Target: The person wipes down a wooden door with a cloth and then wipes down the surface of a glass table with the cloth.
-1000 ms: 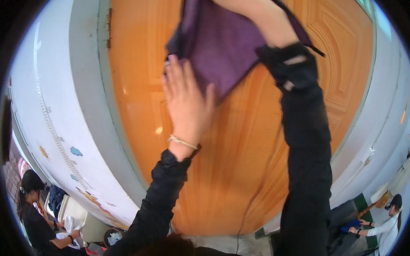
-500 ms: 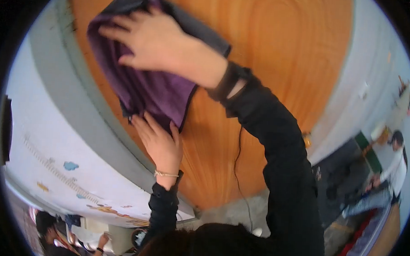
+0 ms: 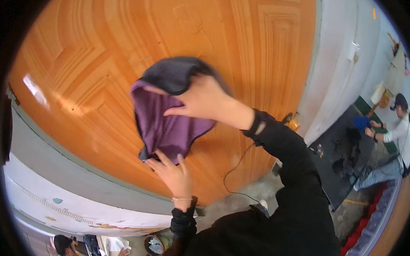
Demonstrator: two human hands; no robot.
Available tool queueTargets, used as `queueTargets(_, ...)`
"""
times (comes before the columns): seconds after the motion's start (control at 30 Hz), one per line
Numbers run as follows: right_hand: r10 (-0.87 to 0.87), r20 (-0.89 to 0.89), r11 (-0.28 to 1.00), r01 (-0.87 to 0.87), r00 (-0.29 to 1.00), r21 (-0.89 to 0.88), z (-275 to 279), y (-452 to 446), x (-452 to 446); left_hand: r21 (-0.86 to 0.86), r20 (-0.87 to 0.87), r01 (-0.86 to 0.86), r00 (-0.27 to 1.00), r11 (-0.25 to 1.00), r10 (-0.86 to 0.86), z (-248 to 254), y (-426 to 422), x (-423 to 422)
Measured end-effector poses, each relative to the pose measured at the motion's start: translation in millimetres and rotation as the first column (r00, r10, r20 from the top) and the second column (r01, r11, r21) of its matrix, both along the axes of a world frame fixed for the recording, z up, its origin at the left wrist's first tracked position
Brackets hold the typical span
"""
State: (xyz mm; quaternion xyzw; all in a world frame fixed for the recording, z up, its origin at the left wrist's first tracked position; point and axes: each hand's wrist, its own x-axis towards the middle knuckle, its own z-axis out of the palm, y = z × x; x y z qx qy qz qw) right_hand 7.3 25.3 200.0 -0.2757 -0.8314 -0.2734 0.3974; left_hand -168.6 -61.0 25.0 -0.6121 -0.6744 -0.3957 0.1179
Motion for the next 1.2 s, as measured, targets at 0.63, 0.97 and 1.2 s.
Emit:
queueTargets(0.63,-0.598,-0.189,0.749,0.458,0.779,-0.479,-162.8,23.4,314.6,0.373,-0.268,0.233,0.954,0.898,-0.136,-19.3,102.7,239.9)
queueTargets(0.97,-0.566,-0.205,0.8,0.472,0.798,-0.371,-95.5,18.1,149.6,0.482,-0.157,0.046,0.987,0.875,0.034,91.4,90.9,73.6)
queueTargets(1.2,0.013,-0.291,0.97,-0.082,0.957,-0.228,-140.8,-5.3,-70.1,0.47,-0.329,-0.301,0.813,0.83,0.481,77.3,27.4,-59.3)
